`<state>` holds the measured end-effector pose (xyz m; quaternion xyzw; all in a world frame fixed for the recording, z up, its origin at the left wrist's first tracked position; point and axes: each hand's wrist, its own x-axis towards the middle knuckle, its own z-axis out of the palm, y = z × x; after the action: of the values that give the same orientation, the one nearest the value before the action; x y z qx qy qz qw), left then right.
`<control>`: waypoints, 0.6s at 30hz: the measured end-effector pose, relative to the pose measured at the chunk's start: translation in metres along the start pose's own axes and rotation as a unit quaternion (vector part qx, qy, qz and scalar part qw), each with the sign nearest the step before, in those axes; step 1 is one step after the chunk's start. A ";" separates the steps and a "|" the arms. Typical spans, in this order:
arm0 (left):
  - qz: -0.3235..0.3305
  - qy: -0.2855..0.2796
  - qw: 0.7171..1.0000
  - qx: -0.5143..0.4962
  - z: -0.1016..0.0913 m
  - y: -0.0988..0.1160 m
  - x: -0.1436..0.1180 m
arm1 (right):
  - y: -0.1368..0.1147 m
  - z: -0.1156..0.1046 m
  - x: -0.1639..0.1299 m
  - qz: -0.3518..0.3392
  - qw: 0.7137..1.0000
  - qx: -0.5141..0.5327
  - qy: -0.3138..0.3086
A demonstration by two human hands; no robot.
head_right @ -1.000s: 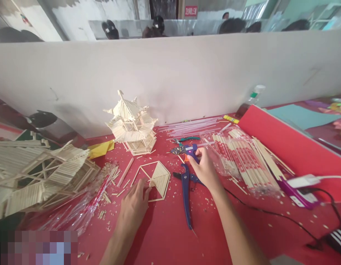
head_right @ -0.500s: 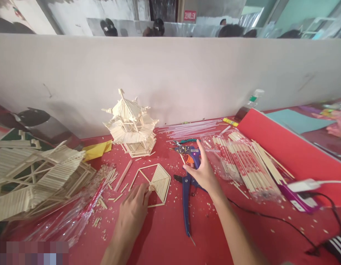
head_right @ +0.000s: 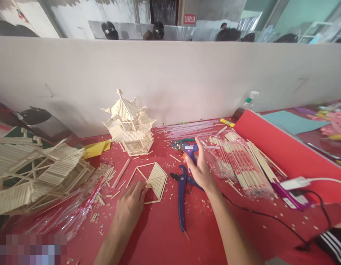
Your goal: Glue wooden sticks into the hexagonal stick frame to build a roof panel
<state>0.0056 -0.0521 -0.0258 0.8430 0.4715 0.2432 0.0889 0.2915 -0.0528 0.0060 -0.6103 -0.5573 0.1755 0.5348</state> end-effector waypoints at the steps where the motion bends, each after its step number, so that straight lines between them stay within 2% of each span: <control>1: -0.002 0.000 1.000 0.002 0.000 0.000 0.000 | -0.002 -0.001 -0.001 0.013 0.998 0.054 -0.017; 3: -0.012 -0.004 1.000 0.004 -0.001 -0.001 -0.001 | -0.009 -0.003 -0.002 0.037 0.988 0.146 -0.045; 6: -0.028 -0.012 0.999 -0.015 -0.004 -0.003 -0.001 | -0.021 -0.005 -0.005 0.027 0.980 0.187 -0.068; 12: -0.040 -0.010 0.997 -0.065 -0.014 -0.013 0.001 | -0.028 -0.006 -0.013 -0.019 0.980 0.172 -0.098; 15: -0.046 0.000 0.997 -0.058 -0.018 -0.019 0.002 | -0.028 -0.004 -0.015 0.036 0.984 0.154 -0.085; 18: -0.050 0.005 0.997 -0.050 -0.021 -0.022 0.003 | -0.033 -0.002 -0.015 0.087 0.986 0.094 -0.103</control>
<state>-0.0203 -0.0397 -0.0146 0.8114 0.5009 0.2662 0.1407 0.2728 -0.0730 0.0289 -0.5822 -0.5351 0.3351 0.5122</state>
